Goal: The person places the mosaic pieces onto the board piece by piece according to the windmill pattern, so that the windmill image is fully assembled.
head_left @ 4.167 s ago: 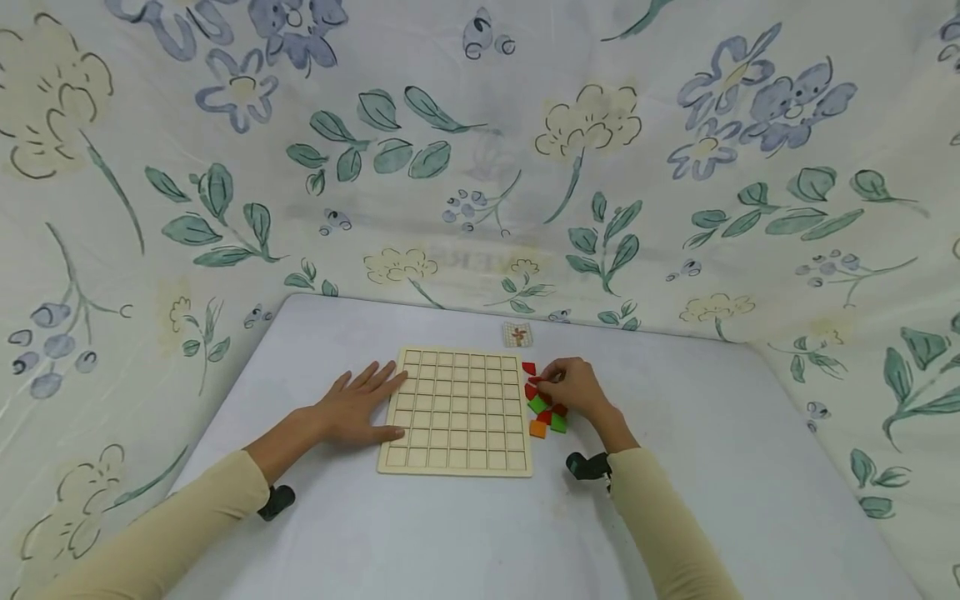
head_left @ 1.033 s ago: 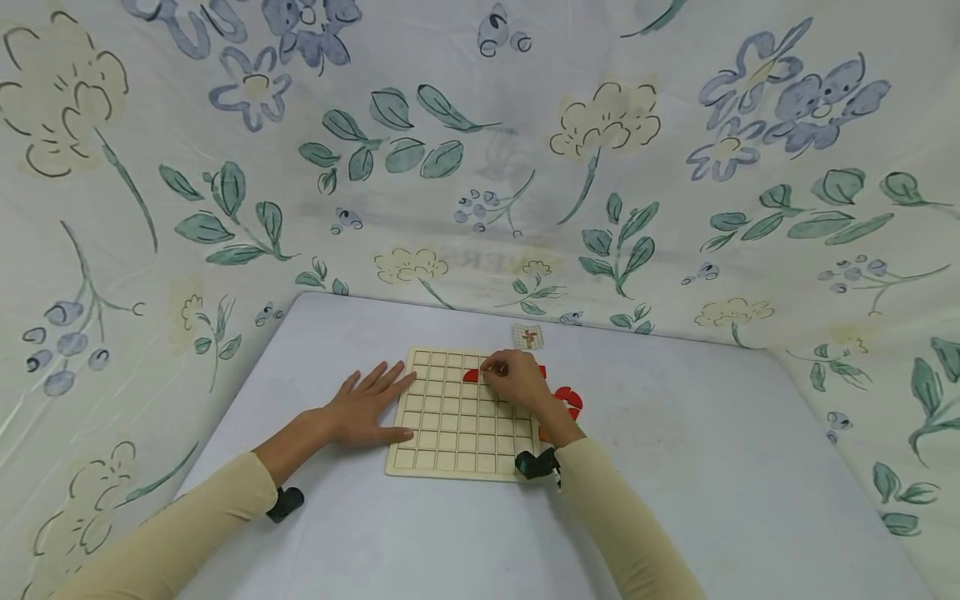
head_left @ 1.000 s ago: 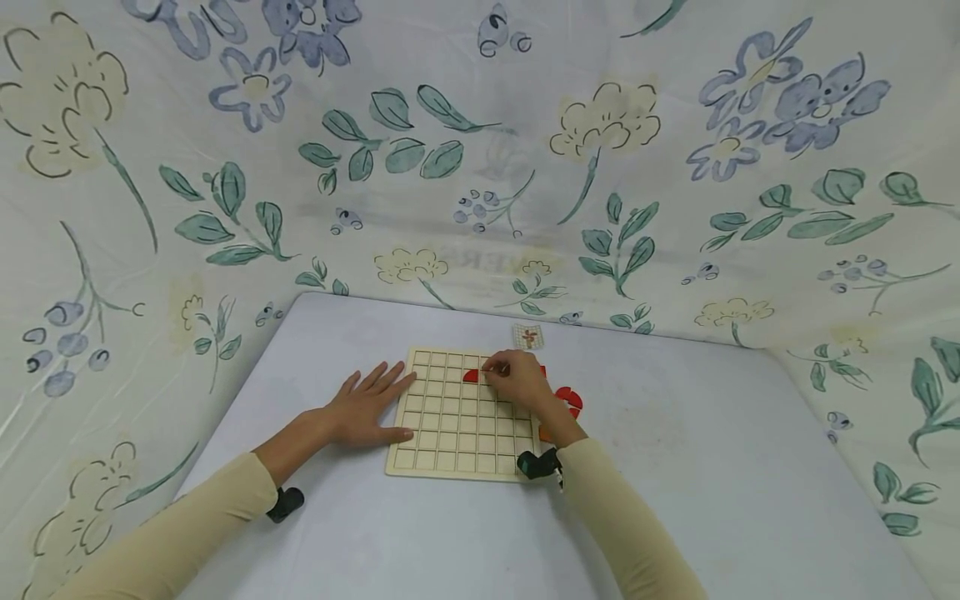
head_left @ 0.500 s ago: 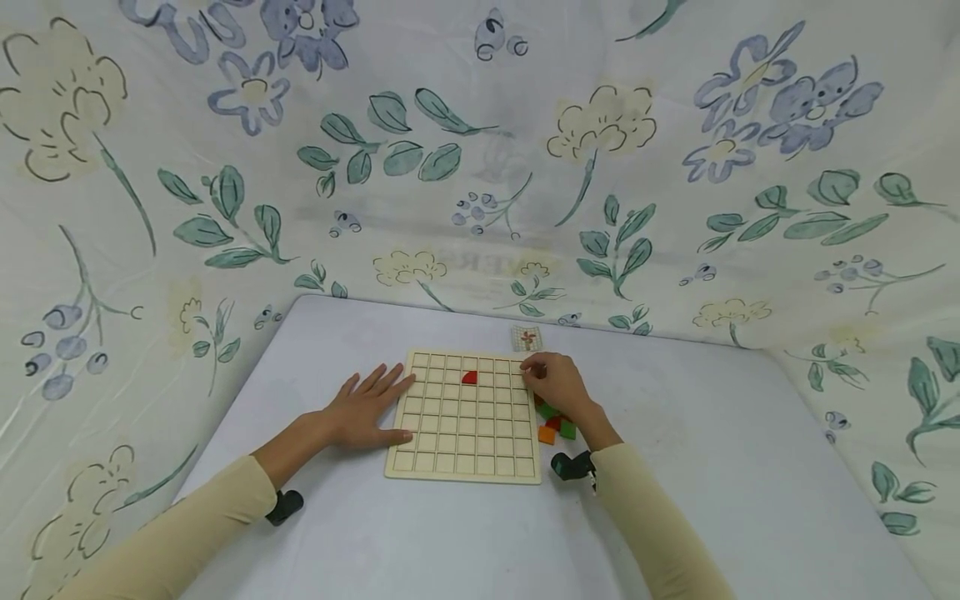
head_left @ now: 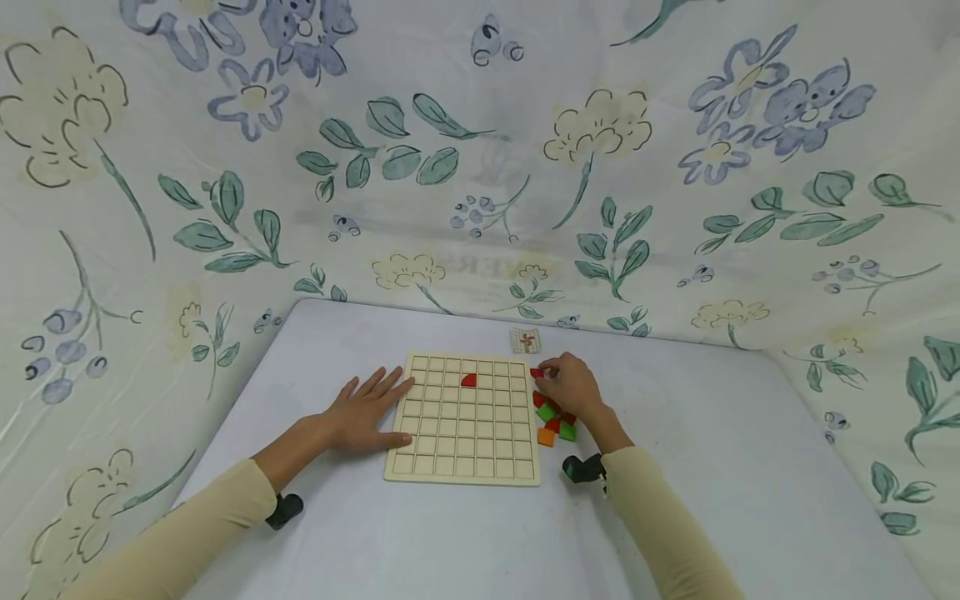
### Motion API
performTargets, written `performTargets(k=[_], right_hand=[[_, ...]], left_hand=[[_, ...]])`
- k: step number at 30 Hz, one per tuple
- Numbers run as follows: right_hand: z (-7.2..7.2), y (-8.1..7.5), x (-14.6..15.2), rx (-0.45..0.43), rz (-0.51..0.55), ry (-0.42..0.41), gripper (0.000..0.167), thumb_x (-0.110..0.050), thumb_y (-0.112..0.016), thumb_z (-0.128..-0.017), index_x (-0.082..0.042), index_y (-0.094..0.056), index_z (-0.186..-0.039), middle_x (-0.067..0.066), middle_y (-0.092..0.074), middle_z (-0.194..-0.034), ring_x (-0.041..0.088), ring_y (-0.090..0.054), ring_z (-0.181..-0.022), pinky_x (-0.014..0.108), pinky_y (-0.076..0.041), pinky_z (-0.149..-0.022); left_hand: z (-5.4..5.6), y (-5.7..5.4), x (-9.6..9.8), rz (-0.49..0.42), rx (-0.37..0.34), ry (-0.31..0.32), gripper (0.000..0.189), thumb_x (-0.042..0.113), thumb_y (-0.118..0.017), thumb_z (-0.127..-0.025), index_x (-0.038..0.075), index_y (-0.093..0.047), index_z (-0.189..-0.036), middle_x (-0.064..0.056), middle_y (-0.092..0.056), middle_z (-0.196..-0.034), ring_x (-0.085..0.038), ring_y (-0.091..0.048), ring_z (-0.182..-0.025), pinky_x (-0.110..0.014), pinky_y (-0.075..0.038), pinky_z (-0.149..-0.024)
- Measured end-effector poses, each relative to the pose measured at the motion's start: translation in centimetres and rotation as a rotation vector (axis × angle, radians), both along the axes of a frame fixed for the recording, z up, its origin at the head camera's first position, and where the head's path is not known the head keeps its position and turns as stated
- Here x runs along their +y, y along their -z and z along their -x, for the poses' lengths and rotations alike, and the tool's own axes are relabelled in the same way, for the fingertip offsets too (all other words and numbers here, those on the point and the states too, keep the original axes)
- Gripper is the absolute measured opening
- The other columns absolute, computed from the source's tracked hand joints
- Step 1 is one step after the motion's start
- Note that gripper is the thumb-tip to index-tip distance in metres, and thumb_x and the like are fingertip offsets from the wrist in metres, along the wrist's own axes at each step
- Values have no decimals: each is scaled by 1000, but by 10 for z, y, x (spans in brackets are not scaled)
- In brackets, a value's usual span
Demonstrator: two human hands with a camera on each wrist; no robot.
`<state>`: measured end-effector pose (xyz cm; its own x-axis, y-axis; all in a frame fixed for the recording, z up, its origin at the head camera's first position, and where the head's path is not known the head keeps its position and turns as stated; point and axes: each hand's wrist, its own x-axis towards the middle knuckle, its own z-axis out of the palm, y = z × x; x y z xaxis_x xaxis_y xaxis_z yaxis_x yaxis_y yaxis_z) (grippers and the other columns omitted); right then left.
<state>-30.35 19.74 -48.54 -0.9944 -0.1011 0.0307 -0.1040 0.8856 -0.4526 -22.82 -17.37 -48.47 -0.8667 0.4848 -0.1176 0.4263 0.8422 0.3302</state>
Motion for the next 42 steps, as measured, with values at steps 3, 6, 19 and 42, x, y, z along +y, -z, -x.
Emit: performTargets(k=[3,6,19,42], right_hand=[[0,0,1,-13,10,6,29,-25,-75,-87,-9,-72,-111,7,-60,-97,23,-55,-87,37,-51,-80],[-2,-2,2,-27,52,15,27,-25,-75,-87,-9,-68,-108,7,-61,-97,23,-55,-85,35,-53,-76],[-4,-8,-4,1,288,15,19,-21,-76,-88,-8,-71,-101,4,-67,-90,21,-58,-81,29,-53,-66],[-11,-9,-63,6,453,-213,5,-14,-76,-88,-9,-76,-89,-2,-67,-82,17,-57,-69,27,-49,-59]], left_hand=[[0,-2,0,25,-1,0,99,70,-57,-85,12,-22,-158,-16,-12,-162,-40,-5,-148,-67,-4,-111],[1,0,0,25,-5,-1,99,70,-57,-85,12,-22,-158,-17,-12,-162,-40,-5,-147,-67,-3,-111],[3,4,-2,-9,3,12,100,74,-52,-85,14,-21,-158,-16,-11,-163,-40,-3,-148,-67,0,-111],[1,1,0,53,-5,2,100,75,-52,-85,16,-19,-159,-13,-8,-163,-37,-2,-148,-67,-3,-111]])
